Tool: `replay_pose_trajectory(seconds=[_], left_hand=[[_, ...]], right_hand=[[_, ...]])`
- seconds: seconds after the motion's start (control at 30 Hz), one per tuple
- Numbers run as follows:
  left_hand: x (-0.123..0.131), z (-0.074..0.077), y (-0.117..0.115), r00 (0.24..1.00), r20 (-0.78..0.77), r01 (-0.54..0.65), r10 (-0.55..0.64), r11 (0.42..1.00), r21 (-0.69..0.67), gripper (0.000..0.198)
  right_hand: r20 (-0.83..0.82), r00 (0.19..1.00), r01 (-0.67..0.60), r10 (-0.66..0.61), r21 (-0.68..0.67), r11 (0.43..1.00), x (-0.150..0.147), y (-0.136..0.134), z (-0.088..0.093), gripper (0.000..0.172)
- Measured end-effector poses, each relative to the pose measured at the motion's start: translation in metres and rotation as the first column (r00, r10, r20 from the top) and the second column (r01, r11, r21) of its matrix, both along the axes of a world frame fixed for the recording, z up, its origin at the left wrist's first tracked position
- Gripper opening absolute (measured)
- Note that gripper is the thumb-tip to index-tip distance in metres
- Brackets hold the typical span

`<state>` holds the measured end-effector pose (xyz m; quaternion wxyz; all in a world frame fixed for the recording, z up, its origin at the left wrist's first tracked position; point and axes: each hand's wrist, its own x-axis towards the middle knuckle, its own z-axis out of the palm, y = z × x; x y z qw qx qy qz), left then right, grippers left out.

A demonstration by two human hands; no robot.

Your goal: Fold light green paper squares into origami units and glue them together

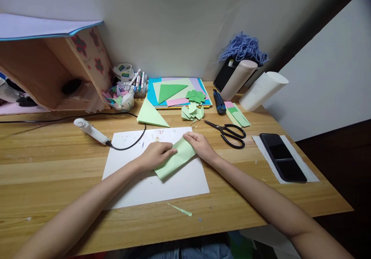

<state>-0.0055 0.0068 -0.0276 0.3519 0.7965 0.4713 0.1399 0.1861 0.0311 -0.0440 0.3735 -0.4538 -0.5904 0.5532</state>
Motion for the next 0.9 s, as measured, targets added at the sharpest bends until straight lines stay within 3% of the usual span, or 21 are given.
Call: replay_pose_trajectory(seconds=[0.07,0.17,0.3,0.67,0.9], left_hand=[[0.001,-0.001,-0.001,0.993,0.083,-0.078,0.08,0.997,-0.029,0.036],[0.003,-0.004,-0.003,0.94,0.256,-0.216,0.228,0.974,-0.073,0.033],[0.003,-0.008,-0.005,0.853,0.379,-0.363,0.36,0.929,-0.065,0.031],[0.004,-0.008,-0.005,0.862,0.315,-0.424,0.397,0.906,0.017,0.03],[0.006,-0.005,-0.006,0.894,0.293,-0.357,0.34,0.934,0.005,0.03]], right_hand=[[-0.063,0.998,-0.018,0.012,-0.092,0.996,0.001,0.001,0.003,0.037],[-0.143,0.982,-0.153,0.12,-0.251,0.956,0.001,-0.002,0.007,0.038],[-0.198,0.955,-0.273,0.22,-0.308,0.911,-0.009,-0.014,0.006,0.037],[-0.206,0.978,-0.089,0.028,-0.295,0.951,-0.019,-0.014,0.001,0.03],[-0.177,0.983,-0.098,0.048,-0.286,0.953,-0.015,-0.01,-0.002,0.032]])
